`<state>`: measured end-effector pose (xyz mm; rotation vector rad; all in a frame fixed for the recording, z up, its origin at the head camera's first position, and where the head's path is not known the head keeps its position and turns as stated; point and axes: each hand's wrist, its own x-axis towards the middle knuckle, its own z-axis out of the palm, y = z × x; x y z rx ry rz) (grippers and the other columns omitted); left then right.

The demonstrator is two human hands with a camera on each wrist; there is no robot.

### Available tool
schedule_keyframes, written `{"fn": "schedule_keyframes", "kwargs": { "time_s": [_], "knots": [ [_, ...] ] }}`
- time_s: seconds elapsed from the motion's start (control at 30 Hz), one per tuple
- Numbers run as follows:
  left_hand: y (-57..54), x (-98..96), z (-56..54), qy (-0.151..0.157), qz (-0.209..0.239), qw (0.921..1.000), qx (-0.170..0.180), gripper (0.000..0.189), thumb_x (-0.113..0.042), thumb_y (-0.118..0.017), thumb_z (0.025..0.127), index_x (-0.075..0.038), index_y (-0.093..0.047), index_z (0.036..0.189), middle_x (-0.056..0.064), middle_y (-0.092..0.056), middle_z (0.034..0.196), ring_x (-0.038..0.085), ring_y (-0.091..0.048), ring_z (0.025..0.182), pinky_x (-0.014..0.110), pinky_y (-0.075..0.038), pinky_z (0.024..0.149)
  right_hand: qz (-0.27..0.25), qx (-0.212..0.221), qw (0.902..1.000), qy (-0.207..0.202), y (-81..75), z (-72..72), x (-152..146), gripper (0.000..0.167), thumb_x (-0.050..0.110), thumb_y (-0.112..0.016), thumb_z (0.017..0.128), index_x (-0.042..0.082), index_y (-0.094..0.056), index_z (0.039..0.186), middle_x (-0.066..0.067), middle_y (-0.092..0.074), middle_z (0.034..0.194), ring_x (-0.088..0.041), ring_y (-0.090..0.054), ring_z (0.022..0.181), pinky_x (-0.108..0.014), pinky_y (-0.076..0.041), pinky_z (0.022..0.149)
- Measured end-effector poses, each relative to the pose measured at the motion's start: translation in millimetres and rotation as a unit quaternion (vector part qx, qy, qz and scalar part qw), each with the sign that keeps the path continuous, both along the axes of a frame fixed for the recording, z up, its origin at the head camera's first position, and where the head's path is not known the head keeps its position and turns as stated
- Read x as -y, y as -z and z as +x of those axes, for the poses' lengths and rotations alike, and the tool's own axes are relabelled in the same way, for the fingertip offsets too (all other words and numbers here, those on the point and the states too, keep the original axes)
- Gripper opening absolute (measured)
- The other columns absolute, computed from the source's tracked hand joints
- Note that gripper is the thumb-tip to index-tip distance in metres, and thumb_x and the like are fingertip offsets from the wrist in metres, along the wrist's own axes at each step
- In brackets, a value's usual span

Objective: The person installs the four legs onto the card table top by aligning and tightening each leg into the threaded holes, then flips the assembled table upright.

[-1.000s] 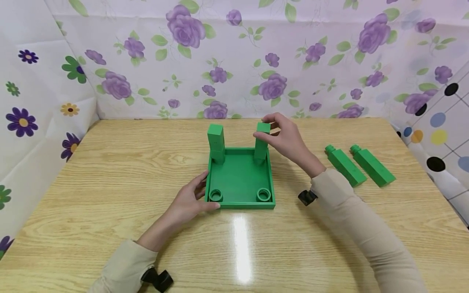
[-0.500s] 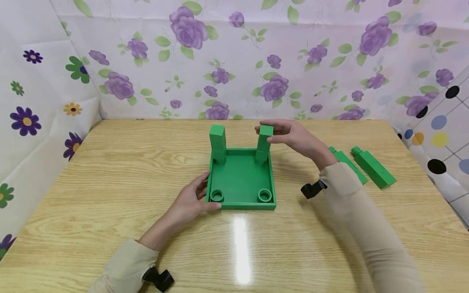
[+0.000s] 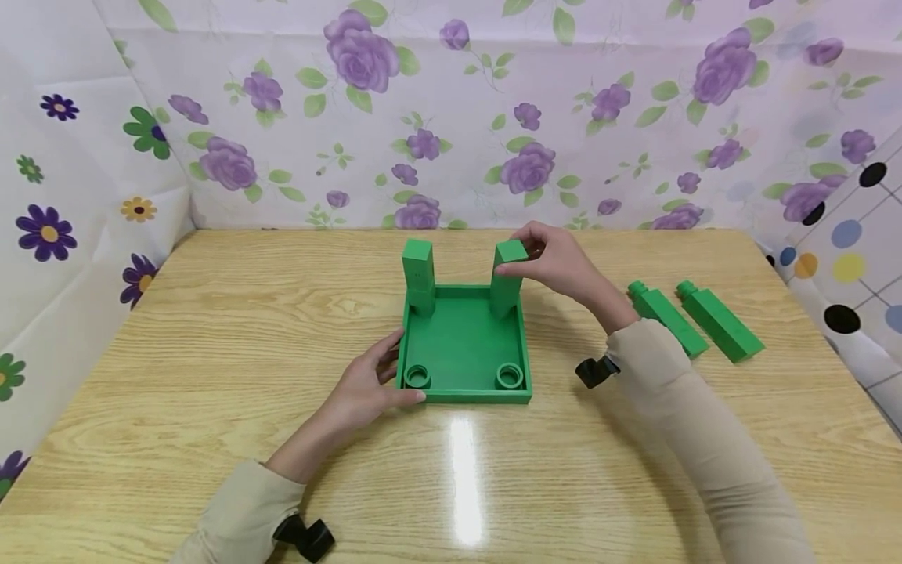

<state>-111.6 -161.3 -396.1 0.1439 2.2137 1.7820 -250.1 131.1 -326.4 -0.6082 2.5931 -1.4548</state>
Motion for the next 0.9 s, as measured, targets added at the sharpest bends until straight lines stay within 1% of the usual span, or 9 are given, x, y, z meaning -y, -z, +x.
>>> {"fn": "schedule_keyframes", "kwargs": {
  "time_s": [0.13, 0.3, 0.37, 0.43, 0.53, 0.63, 0.7, 0.77, 0.9],
  "knots": [
    [0.2, 0.8, -0.1, -0.001, -0.001, 1.0, 0.0, 0.098, -0.002, -0.08, 0.078, -0.003, -0.019, 0.154, 0.021, -0.036, 0.147, 0.036, -0.039, 0.133, 0.044, -0.038, 0.106, 0.009, -0.022, 0.9992, 0.033, 0.1, 2.9, 6.3, 0.045, 0.03, -0.083, 0.078, 0.003, -0.061, 0.108, -0.01, -0.059, 0.094, -0.023, -0.055, 0.084, -0.034, -0.049, 0.073],
    [0.1, 2.3, 0.1, 0.004, 0.0, 1.0, -0.006, 0.097, -0.002, -0.08, 0.079, -0.002, -0.018, 0.154, 0.022, -0.035, 0.148, 0.037, -0.038, 0.134, 0.044, -0.037, 0.107, 0.008, -0.036, 0.9975, 0.06, 1.4, 6.2, 11.5, 0.044, 0.033, -0.083, 0.076, 0.006, -0.061, 0.102, -0.01, -0.061, 0.091, -0.022, -0.058, 0.082, -0.036, -0.051, 0.073],
    [-0.1, 2.6, 0.3, 0.004, 0.001, 1.0, -0.007, 0.097, -0.002, -0.079, 0.079, -0.002, -0.017, 0.154, 0.022, -0.035, 0.148, 0.037, -0.038, 0.134, 0.044, -0.037, 0.107, 0.013, -0.036, 0.9973, 0.062, 2.0, 6.9, 12.0, 0.045, 0.036, -0.083, 0.077, 0.007, -0.061, 0.104, -0.009, -0.062, 0.093, -0.022, -0.059, 0.084, -0.037, -0.051, 0.074],
    [-0.5, 2.5, 0.7, 0.002, 0.001, 1.0, -0.007, 0.098, -0.002, -0.08, 0.079, -0.003, -0.017, 0.154, 0.022, -0.035, 0.148, 0.037, -0.038, 0.134, 0.044, -0.037, 0.107, 0.021, -0.033, 0.9978, 0.054, 2.3, 7.3, 11.3, 0.049, 0.038, -0.082, 0.077, 0.008, -0.062, 0.112, -0.008, -0.063, 0.101, -0.022, -0.058, 0.09, -0.039, -0.05, 0.078],
    [-0.9, 1.8, 1.3, 0.001, 0.001, 1.0, -0.003, 0.098, -0.003, -0.08, 0.079, -0.003, -0.018, 0.154, 0.022, -0.035, 0.148, 0.037, -0.038, 0.134, 0.045, -0.037, 0.106, 0.017, -0.017, 0.9996, 0.013, 2.2, 6.2, 5.9, 0.058, 0.037, -0.079, 0.082, 0.01, -0.058, 0.129, -0.008, -0.059, 0.122, -0.025, -0.054, 0.107, -0.041, -0.046, 0.093],
    [-0.8, 1.1, 1.4, 0.003, 0.001, 1.0, -0.002, 0.098, -0.003, -0.08, 0.079, -0.003, -0.018, 0.154, 0.022, -0.036, 0.148, 0.037, -0.038, 0.133, 0.045, -0.037, 0.107, -0.034, 0.023, 0.9977, -0.053, 1.6, 2.2, -4.6, 0.061, 0.026, -0.073, 0.088, 0.009, -0.048, 0.142, -0.01, -0.049, 0.139, -0.027, -0.046, 0.125, -0.041, -0.036, 0.106],
    [-0.4, 0.9, 1.2, 0.004, 0.0, 1.0, -0.004, 0.097, -0.003, -0.08, 0.078, -0.002, -0.018, 0.154, 0.022, -0.036, 0.147, 0.037, -0.039, 0.133, 0.045, -0.036, 0.107, -0.082, 0.062, 0.9898, -0.099, 1.7, -1.5, -13.0, 0.06, 0.016, -0.068, 0.092, 0.007, -0.043, 0.146, -0.011, -0.045, 0.144, -0.027, -0.041, 0.131, -0.041, -0.033, 0.109],
    [-0.1, 0.7, 1.0, 0.004, -0.001, 1.0, -0.006, 0.098, -0.003, -0.08, 0.078, -0.002, -0.018, 0.154, 0.023, -0.037, 0.147, 0.037, -0.039, 0.132, 0.045, -0.036, 0.107, -0.124, 0.097, 0.9781, -0.136, 2.2, -5.8, -20.8, 0.058, 0.009, -0.063, 0.095, 0.004, -0.039, 0.147, -0.012, -0.043, 0.146, -0.027, -0.037, 0.135, -0.041, -0.031, 0.11],
    [0.4, 0.6, 1.0, 0.003, 0.0, 1.0, -0.005, 0.098, -0.002, -0.08, 0.078, -0.003, -0.018, 0.154, 0.021, -0.037, 0.147, 0.037, -0.039, 0.133, 0.045, -0.036, 0.107, -0.166, 0.132, 0.9605, -0.18, 3.9, -12.5, -29.2, 0.055, 0.004, -0.057, 0.097, -0.001, -0.036, 0.148, -0.013, -0.042, 0.148, -0.025, -0.039, 0.134, -0.039, -0.033, 0.11]
  ]
}}
